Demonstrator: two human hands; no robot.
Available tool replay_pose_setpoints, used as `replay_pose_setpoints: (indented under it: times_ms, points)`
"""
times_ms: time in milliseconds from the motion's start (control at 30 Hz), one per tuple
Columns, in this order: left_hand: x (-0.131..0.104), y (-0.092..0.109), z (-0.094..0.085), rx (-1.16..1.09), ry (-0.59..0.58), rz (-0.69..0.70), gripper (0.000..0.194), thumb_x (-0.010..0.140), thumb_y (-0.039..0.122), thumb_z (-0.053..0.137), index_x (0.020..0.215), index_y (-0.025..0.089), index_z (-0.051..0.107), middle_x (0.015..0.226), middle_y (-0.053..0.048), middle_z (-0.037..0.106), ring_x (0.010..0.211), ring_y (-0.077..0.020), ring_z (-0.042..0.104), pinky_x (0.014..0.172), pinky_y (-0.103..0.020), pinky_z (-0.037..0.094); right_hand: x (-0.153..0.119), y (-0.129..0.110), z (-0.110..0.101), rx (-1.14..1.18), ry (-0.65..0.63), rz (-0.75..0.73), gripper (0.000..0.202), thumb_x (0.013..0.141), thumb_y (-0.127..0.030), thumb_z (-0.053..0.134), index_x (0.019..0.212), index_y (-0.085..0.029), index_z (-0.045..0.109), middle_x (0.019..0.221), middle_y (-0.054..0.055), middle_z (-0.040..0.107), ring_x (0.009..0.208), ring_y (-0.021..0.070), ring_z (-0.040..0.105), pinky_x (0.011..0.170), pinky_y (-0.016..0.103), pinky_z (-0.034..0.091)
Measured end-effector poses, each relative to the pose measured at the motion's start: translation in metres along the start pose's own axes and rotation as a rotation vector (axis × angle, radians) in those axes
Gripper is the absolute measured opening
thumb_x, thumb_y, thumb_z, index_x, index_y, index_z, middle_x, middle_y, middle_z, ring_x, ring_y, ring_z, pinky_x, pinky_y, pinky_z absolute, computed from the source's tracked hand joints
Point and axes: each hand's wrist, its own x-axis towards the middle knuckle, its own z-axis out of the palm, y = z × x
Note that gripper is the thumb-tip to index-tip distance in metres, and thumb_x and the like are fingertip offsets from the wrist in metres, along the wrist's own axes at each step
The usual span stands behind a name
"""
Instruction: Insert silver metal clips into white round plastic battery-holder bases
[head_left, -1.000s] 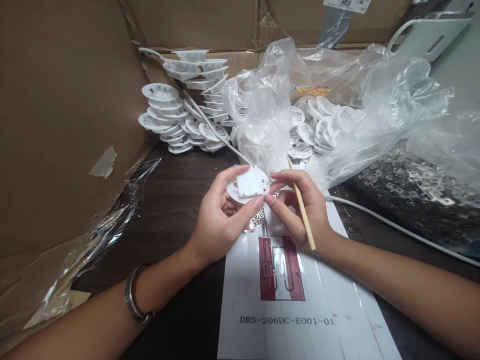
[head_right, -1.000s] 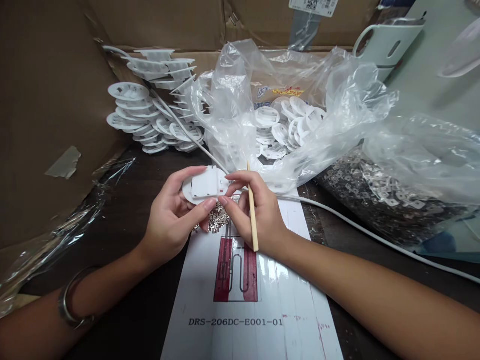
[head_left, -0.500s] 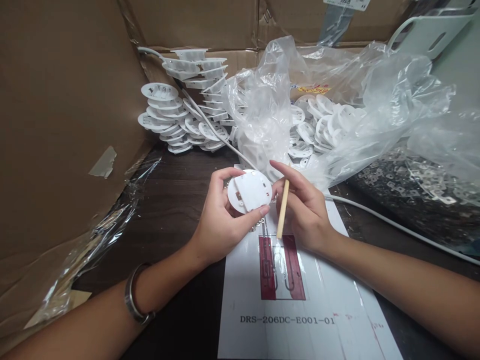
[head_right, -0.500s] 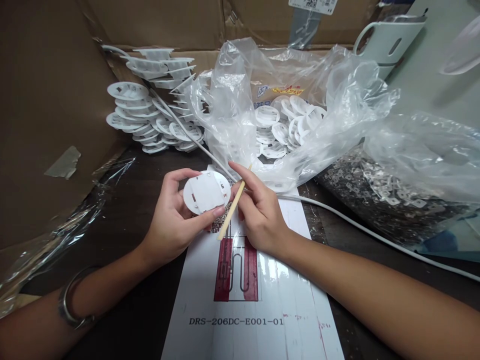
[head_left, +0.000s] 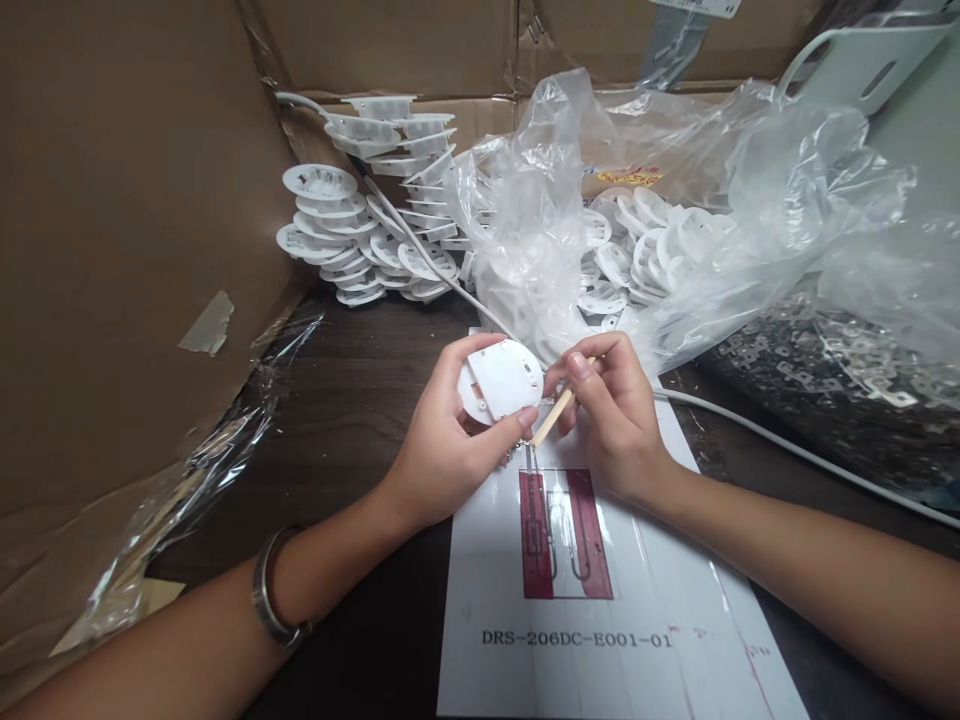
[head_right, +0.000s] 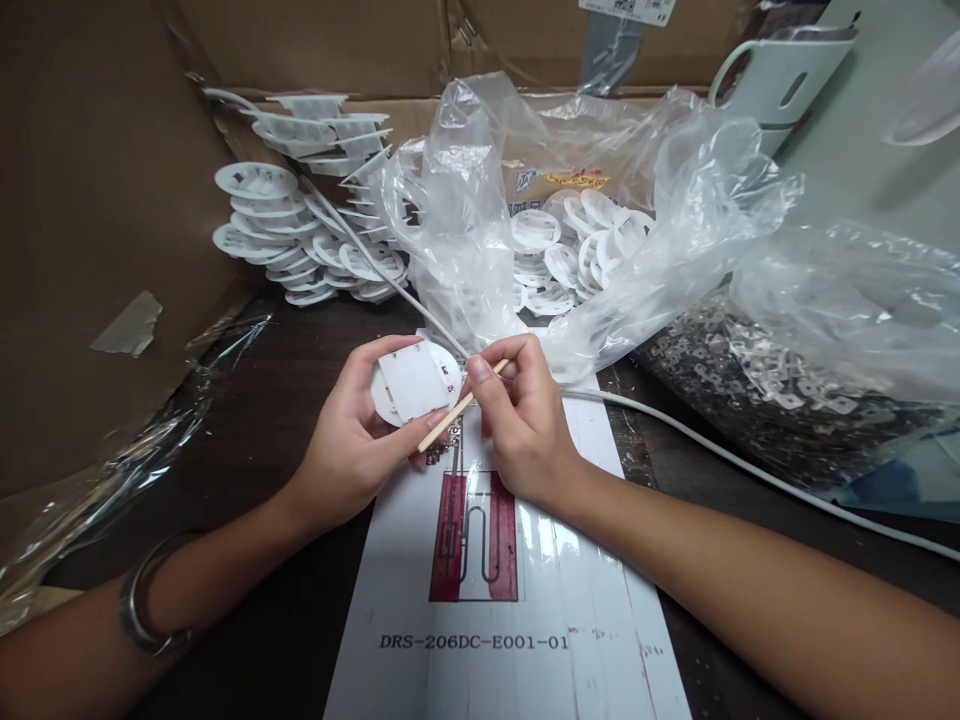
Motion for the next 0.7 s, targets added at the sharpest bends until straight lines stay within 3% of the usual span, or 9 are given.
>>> replay_pose_setpoints:
  times_ms: [167, 300, 500, 700]
  points:
    - [0.0038, 0.0045, -0.0023, -0.130, 0.014, -0.062, 0.056, 0.077, 0.030, 0.072, 0.121, 0.022, 0.040, 0.069, 0.001, 0.062, 0.041, -0.0096, 0.053, 0.041, -0.022, 0.046, 0.0011, -0.0006, -0.0005, 0.036, 0.002, 0.027, 0.027, 0.089, -0.041, 0.058, 0.101, -0.023, 0.043, 0.079, -0.002, 0.056, 0.048, 0.0059, 0.047, 0.047, 0.022, 0.040]
    - [0.0065, 0.0036, -0.0052, -0.219, 0.000, -0.071, 0.046, 0.085, 0.037, 0.059, 0.122, 0.020, 0.038, 0.069, -0.002, 0.065, 0.039, -0.0112, 0.054, 0.040, -0.023, 0.045, -0.0008, -0.0020, -0.0016, 0.050, -0.048, 0.011, 0.029, 0.087, -0.035, 0.061, 0.107, -0.024, 0.043, 0.100, 0.001, 0.058, 0.052, 0.0057, 0.049, 0.049, 0.024, 0.042]
    - [0.0065, 0.0023, -0.0056, -0.270, 0.028, -0.093, 0.046, 0.083, 0.033, 0.058, 0.122, 0.020, 0.037, 0.073, -0.001, 0.063, 0.038, -0.0116, 0.054, 0.039, -0.024, 0.046, -0.0023, -0.0008, -0.0022, 0.037, -0.127, -0.008, 0.042, 0.087, -0.033, 0.056, 0.125, -0.027, 0.039, 0.125, 0.005, 0.053, 0.053, 0.0059, 0.048, 0.054, 0.027, 0.044]
    - [0.0061, 0.0030, -0.0071, -0.297, 0.009, -0.112, 0.045, 0.083, 0.029, 0.052, 0.123, 0.018, 0.036, 0.070, -0.003, 0.065, 0.039, -0.0133, 0.055, 0.041, -0.026, 0.047, 0.0002, -0.0017, -0.0015, 0.027, -0.140, 0.027, 0.031, 0.088, -0.035, 0.058, 0.114, -0.026, 0.044, 0.121, 0.004, 0.055, 0.054, 0.0053, 0.051, 0.052, 0.024, 0.045]
